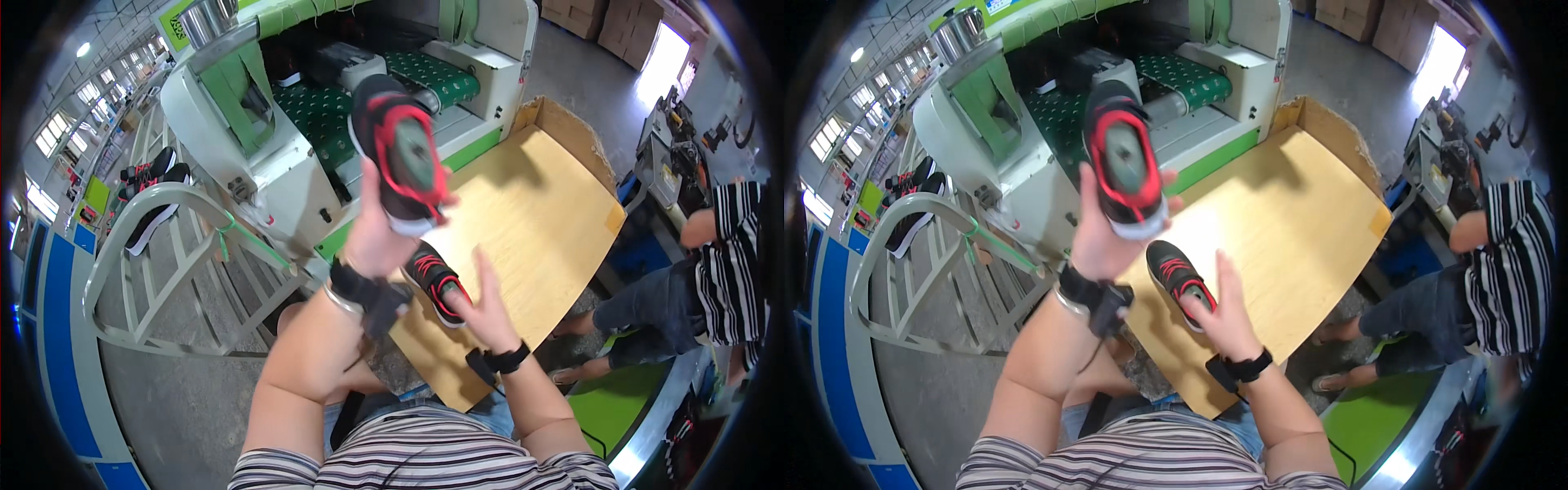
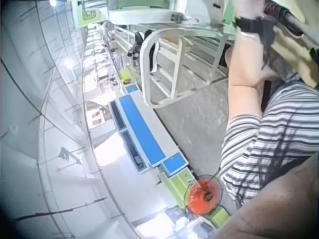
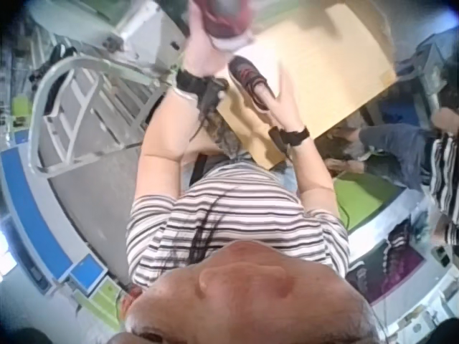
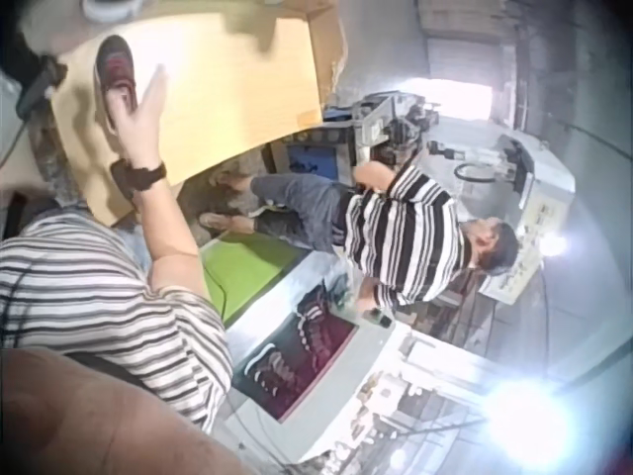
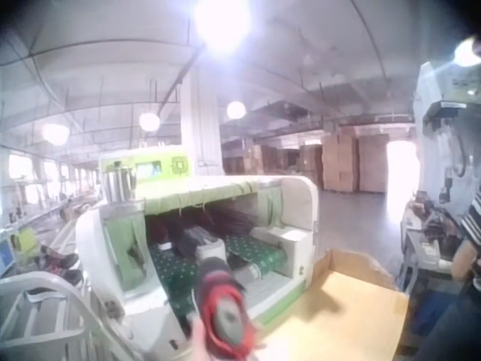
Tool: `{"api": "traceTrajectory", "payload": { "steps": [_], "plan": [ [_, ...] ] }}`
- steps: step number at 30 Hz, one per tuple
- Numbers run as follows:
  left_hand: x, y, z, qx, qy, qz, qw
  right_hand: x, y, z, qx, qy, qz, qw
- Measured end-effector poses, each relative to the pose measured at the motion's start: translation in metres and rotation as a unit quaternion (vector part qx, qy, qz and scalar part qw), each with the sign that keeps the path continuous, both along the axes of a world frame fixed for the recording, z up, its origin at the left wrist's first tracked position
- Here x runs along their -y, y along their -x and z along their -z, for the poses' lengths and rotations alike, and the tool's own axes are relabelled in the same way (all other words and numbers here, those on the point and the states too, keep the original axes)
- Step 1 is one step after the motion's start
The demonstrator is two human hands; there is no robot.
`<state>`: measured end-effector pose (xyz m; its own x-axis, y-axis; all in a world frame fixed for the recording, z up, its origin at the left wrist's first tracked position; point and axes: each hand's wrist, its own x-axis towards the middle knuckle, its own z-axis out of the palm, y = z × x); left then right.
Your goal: Checking and placing shoes into a conveyor machine in a shoe factory.
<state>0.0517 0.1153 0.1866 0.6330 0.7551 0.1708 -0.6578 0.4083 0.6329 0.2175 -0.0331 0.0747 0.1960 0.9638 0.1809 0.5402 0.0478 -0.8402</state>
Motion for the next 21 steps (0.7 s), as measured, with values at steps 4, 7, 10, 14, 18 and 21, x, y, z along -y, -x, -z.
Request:
{"api": "traceTrajectory", "payload": {
  "steps": [4, 7, 10, 14, 18, 21],
  "plan": [
    [-0.093, 0.023, 0.023, 0.030, 0.110, -0.157, 0.981, 0.011, 0.027, 0.046, 0.025, 0.002, -0.029, 0.999],
    [-0.107, 0.014, 0.025, 0.126, 0.144, -0.107, 0.976, 0.006, 0.015, 0.044, 0.018, -0.004, 0.000, 1.000],
    [-0.103, 0.021, 0.030, 0.054, 0.147, -0.130, 0.979, 0.006, 0.016, 0.046, -0.038, 0.020, 0.013, 0.999],
    [-0.095, 0.032, 0.049, 0.038, 0.144, -0.131, 0.980, 0.005, 0.017, 0.054, -0.032, 0.017, 0.021, 0.999],
    [-0.078, 0.041, 0.071, -0.062, 0.111, -0.093, 0.988, 0.004, 0.016, 0.052, -0.153, 0.010, 0.060, 0.986],
    [-0.054, 0.042, 0.096, -0.347, -0.054, -0.121, 0.929, -0.011, -0.008, 0.048, -0.364, 0.033, 0.121, 0.923]
  ]
}}
